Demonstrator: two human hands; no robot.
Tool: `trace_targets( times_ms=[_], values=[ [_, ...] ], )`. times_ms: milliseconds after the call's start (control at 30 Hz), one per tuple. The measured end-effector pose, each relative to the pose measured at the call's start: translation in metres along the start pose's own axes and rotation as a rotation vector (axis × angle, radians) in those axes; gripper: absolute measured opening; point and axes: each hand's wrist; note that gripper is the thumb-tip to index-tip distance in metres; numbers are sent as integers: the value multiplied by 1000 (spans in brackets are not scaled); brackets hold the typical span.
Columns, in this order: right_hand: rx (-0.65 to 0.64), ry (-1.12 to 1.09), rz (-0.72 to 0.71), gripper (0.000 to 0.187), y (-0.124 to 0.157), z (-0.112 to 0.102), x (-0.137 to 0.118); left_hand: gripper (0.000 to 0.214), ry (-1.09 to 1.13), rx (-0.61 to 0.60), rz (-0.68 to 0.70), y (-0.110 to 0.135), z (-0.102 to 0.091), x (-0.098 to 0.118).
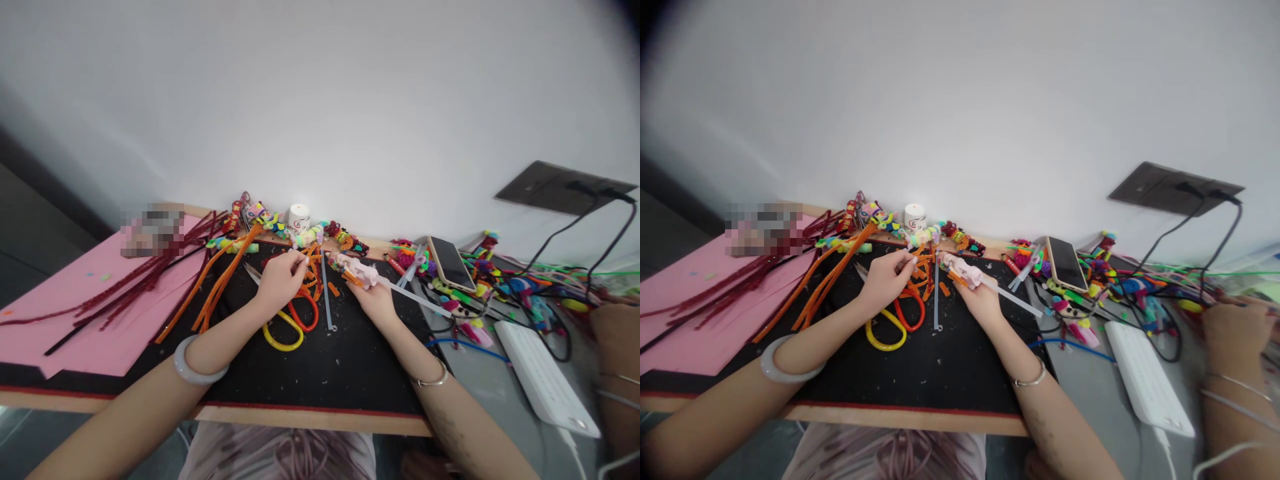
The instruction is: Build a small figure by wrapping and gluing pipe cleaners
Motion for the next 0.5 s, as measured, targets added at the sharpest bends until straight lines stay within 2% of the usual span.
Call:
trace_targets(
  times_ms=[167,500],
  values=[
    [-8,43,-3,20,-1,1,-1,20,36,0,-9,1,1,2],
    [-36,66,-35,23,0,2,1,20,87,-11,-19,1,1,5]
  ],
)
Point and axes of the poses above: each hand's wrist, its own y-axis away from the middle knuckle, its own z-axis out of the palm, x = y × z, and after that the axes turned 2 degrees about -z, right-handed
